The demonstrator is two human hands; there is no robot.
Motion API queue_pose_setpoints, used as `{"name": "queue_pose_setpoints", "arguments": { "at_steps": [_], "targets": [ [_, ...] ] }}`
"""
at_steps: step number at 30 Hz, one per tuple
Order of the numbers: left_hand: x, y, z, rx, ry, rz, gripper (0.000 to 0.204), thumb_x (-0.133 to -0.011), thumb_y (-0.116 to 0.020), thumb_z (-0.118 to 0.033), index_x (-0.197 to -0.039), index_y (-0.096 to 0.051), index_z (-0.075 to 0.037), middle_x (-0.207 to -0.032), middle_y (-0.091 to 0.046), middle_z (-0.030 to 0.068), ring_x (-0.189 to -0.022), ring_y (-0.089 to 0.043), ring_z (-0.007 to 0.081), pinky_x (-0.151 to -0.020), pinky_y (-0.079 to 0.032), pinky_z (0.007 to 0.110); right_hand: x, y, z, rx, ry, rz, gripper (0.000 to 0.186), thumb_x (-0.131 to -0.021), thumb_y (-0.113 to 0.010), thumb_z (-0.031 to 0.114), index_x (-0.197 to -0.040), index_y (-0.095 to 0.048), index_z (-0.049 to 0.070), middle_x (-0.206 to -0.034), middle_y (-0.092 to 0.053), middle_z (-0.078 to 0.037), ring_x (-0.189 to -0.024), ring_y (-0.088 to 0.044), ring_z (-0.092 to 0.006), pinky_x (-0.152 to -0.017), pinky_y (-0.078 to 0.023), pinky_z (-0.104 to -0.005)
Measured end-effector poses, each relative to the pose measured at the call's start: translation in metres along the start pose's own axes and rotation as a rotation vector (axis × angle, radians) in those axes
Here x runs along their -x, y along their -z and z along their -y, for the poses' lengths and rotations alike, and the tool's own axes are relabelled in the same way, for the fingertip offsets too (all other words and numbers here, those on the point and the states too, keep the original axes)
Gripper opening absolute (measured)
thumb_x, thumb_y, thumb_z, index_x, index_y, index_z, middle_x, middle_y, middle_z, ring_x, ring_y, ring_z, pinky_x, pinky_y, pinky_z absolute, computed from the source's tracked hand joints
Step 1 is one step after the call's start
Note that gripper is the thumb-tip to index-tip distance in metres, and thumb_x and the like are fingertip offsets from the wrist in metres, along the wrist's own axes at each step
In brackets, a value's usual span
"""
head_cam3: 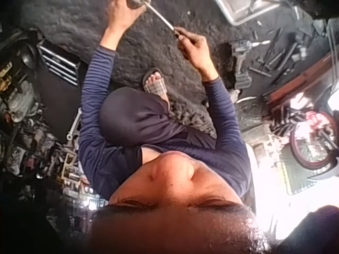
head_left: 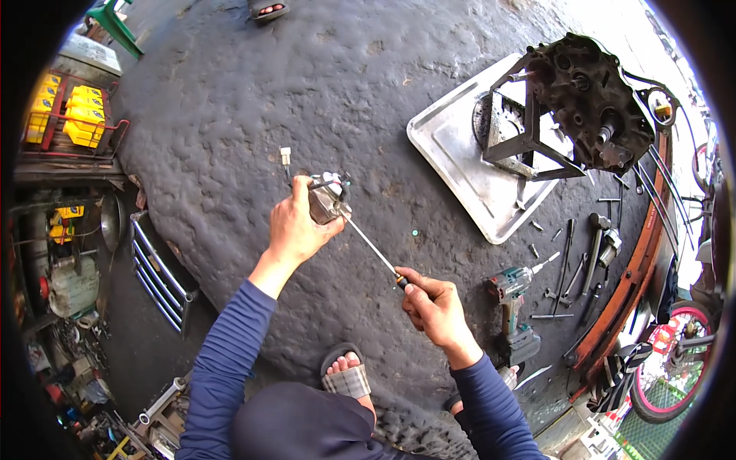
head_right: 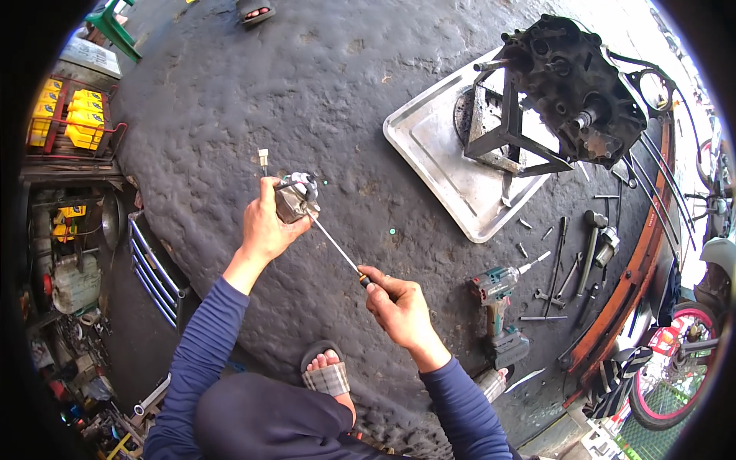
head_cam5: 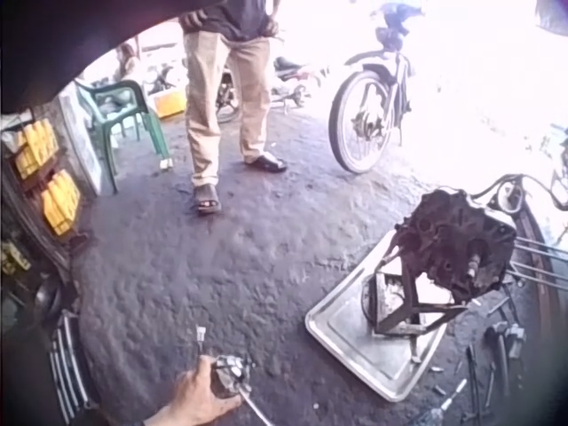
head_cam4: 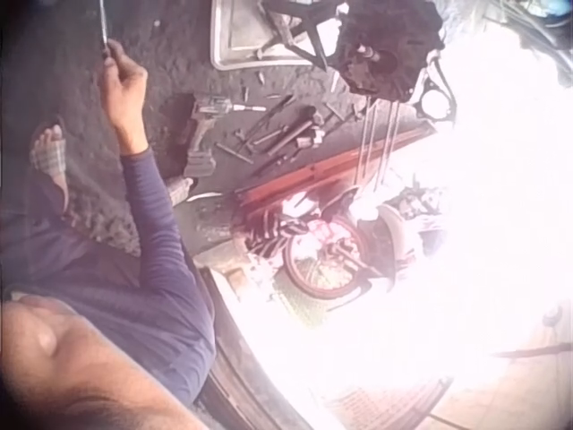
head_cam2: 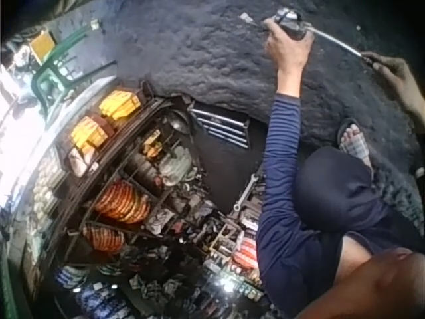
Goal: Disassemble and repair motorcycle engine components using various hand tools.
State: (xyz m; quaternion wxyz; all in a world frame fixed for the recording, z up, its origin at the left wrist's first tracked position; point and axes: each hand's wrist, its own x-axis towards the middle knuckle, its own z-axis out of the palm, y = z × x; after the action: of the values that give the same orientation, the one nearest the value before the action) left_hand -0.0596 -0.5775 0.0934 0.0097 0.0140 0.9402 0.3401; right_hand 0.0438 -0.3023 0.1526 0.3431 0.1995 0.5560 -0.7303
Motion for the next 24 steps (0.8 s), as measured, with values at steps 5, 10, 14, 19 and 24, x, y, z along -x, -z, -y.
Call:
{"name": "queue_pose_setpoints", "arguments": {
  "at_steps": [5, 10, 14, 19, 24],
  "targets": [
    [0.007, -0.019, 0.004, 0.11, 0.067, -0.093, 0.081, -0.074, -0.093, -0.038, -0.132, -0.044, -0.01, -0.105, -0.075, 0.0199, -0.097, -0.074, 0.0428, -0.081, -0.058, 0.05, 0.002, -0.003, -0.021, -0.666, -0.187, 0.172, 0.043, -0.109, -0.054, 0.016, -0.151, -0.053, 0.004, -0.073, -0.051, -0.001, -0.053, -0.035, -0.0047, -0.046, -0.028, -0.0246],
    [-0.005, -0.047, 0.022, -0.047, -0.053, -0.187, 0.08, -0.072, -0.097, -0.031, -0.13, -0.047, -0.008, -0.114, -0.072, 0.0201, -0.105, -0.072, 0.0405, -0.088, -0.058, 0.048, 0.011, 0.016, -0.057, 0.159, 0.033, -0.233, 0.04, -0.106, -0.06, 0.014, -0.144, -0.059, 0.003, -0.085, -0.068, -0.004, -0.061, -0.054, -0.0096, -0.058, -0.045, -0.0246],
    [-0.005, -0.064, 0.039, -0.177, -0.12, -0.188, 0.081, -0.068, -0.098, -0.029, -0.13, -0.051, -0.006, -0.117, -0.068, 0.0209, -0.11, -0.066, 0.0431, -0.093, -0.053, 0.052, 0.014, 0.035, -0.082, 0.61, 0.331, -0.455, 0.035, -0.1, -0.068, 0.007, -0.134, -0.064, 0.002, -0.082, -0.064, 0.0, -0.068, -0.046, -0.0043, -0.063, -0.043, -0.023],
    [0.004, -0.072, 0.043, -0.227, -0.12, -0.204, 0.082, -0.066, -0.098, -0.027, -0.133, -0.056, -0.009, -0.122, -0.068, 0.0182, -0.114, -0.063, 0.0425, -0.097, -0.049, 0.053, 0.038, 0.061, -0.081, 1.036, 0.5, -0.525, 0.054, -0.09, -0.077, 0.015, -0.141, -0.06, 0.007, -0.131, -0.061, -0.016, -0.118, -0.06, -0.0355, -0.095, -0.052, -0.0437],
    [0.003, -0.064, 0.037, -0.336, 0.054, -0.077, 0.094, -0.072, -0.095, -0.026, -0.148, -0.044, -0.011, -0.131, -0.065, 0.0191, -0.122, -0.06, 0.0423, -0.102, -0.046, 0.055, 0.102, 0.128, -0.055, 1.155, 0.581, -0.548, 0.041, -0.089, -0.077, 0.021, -0.124, -0.064, 0.005, -0.121, -0.062, -0.013, -0.109, -0.06, -0.034, -0.093, -0.049, -0.0457]
  ]
}}
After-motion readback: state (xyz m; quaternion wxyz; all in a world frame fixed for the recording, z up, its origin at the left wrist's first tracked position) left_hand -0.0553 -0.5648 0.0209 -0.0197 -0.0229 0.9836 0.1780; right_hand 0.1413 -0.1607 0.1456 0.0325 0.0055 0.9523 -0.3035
